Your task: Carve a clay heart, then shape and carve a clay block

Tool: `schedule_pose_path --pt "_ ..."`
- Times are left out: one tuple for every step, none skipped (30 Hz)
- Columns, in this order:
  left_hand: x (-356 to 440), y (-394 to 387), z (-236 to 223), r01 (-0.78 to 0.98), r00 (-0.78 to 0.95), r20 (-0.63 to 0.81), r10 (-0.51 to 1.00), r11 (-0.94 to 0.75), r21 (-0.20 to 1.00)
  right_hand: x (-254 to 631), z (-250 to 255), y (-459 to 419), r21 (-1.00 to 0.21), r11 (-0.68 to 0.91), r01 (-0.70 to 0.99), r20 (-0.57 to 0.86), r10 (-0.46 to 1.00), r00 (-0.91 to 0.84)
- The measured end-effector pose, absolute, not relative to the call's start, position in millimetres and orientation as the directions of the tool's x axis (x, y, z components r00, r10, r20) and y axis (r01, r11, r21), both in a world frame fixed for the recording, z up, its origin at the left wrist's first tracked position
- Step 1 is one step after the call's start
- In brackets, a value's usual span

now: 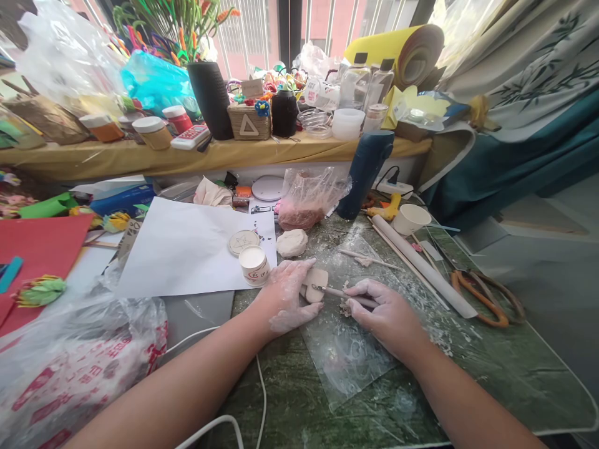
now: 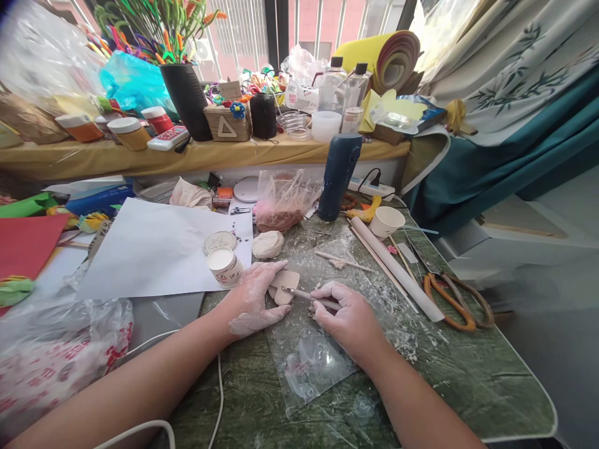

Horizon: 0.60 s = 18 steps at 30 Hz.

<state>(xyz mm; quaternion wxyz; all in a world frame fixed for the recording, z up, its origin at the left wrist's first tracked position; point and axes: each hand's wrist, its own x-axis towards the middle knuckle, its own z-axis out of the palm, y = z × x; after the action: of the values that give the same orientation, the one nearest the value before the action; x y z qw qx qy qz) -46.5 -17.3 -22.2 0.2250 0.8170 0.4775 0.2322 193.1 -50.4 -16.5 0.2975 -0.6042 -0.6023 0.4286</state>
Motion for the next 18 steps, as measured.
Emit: schedule_pose_path --pt "-46.5 -17.3 -22.4 0.677 0.436 0.162 0.885 -0.441 0.589 192.5 -15.8 -50.2 -0.873 -0.096 0.478 -0.16 0.983 -0.094" --pt "-46.5 -17.2 -22.5 0.679 0.435 0.159 0.886 -0.439 0.588 192.1 -14.9 -50.1 -0.873 -0.091 0.479 -0.161 0.981 -0.106" --pt "-46.5 -17.2 -22.5 0.682 0.436 0.154 0.886 -0.437 0.587 191.9 -14.2 -50.2 -0.876 -0.085 0.475 -0.162 0.979 -0.125" --pt "-46.5 -17.3 -22.3 0.684 0.437 0.149 0.887 -0.436 0.585 192.2 -13.9 -50.3 -0.88 -0.078 0.468 -0.164 0.976 -0.146" --pt "-46.4 -17.4 -21.9 0.686 0.438 0.146 0.887 -0.434 0.584 192.9 -14.1 -50.5 -0.886 -0.073 0.458 -0.165 0.972 -0.165" --pt "-46.4 -17.5 -21.3 0.688 0.438 0.142 0.888 -0.433 0.583 194.0 -14.9 -50.5 -0.891 -0.072 0.447 -0.165 0.971 -0.172" --pt "-46.4 -17.6 -20.6 0.689 0.438 0.138 0.888 -0.431 0.583 195.3 -16.2 -50.3 -0.898 -0.078 0.433 -0.163 0.973 -0.163" --pt "-46.3 -17.7 -19.9 0.69 0.438 0.135 0.889 -0.429 0.583 196.7 -17.6 -49.8 -0.904 -0.091 0.417 -0.161 0.978 -0.136" --pt "-46.2 -17.7 -19.4 0.691 0.438 0.132 0.889 -0.427 0.584 197.8 -18.9 -49.2 -0.909 -0.105 0.404 -0.159 0.982 -0.103" --pt "-46.2 -17.8 -19.0 0.693 0.437 0.129 0.89 -0.424 0.583 198.5 -19.8 -48.4 -0.91 -0.117 0.398 -0.158 0.985 -0.071" --pt "-46.1 -17.7 -18.8 0.694 0.436 0.126 0.891 -0.423 0.582 198.6 -20.0 -47.6 -0.908 -0.127 0.4 -0.158 0.986 -0.045" --pt "-46.2 -17.7 -18.9 0.696 0.436 0.125 0.891 -0.422 0.581 198.2 -19.5 -47.0 -0.902 -0.133 0.41 -0.159 0.987 -0.03" --pt "-46.2 -17.7 -19.1 0.696 0.436 0.127 0.891 -0.423 0.58 197.2 -18.3 -46.7 -0.895 -0.135 0.424 -0.163 0.986 -0.029" --pt "-46.3 -17.6 -19.5 0.697 0.435 0.13 0.891 -0.424 0.579 195.9 -16.7 -46.7 -0.887 -0.136 0.441 -0.171 0.984 -0.041" --pt "-46.5 -17.5 -19.9 0.695 0.435 0.133 0.89 -0.426 0.578 194.6 -14.9 -47.1 -0.881 -0.134 0.454 -0.181 0.982 -0.06" --pt "-46.6 -17.5 -20.2 0.693 0.437 0.136 0.889 -0.429 0.579 193.4 -13.3 -47.8 -0.877 -0.128 0.463 -0.189 0.978 -0.086" --pt "-46.8 -17.5 -20.3 0.691 0.439 0.138 0.888 -0.431 0.58 192.7 -12.1 -48.7 -0.876 -0.116 0.468 -0.192 0.974 -0.118" --pt "-46.9 -17.5 -20.3 0.688 0.44 0.14 0.887 -0.433 0.582 192.6 -11.6 -49.7 -0.878 -0.103 0.467 -0.191 0.971 -0.145"
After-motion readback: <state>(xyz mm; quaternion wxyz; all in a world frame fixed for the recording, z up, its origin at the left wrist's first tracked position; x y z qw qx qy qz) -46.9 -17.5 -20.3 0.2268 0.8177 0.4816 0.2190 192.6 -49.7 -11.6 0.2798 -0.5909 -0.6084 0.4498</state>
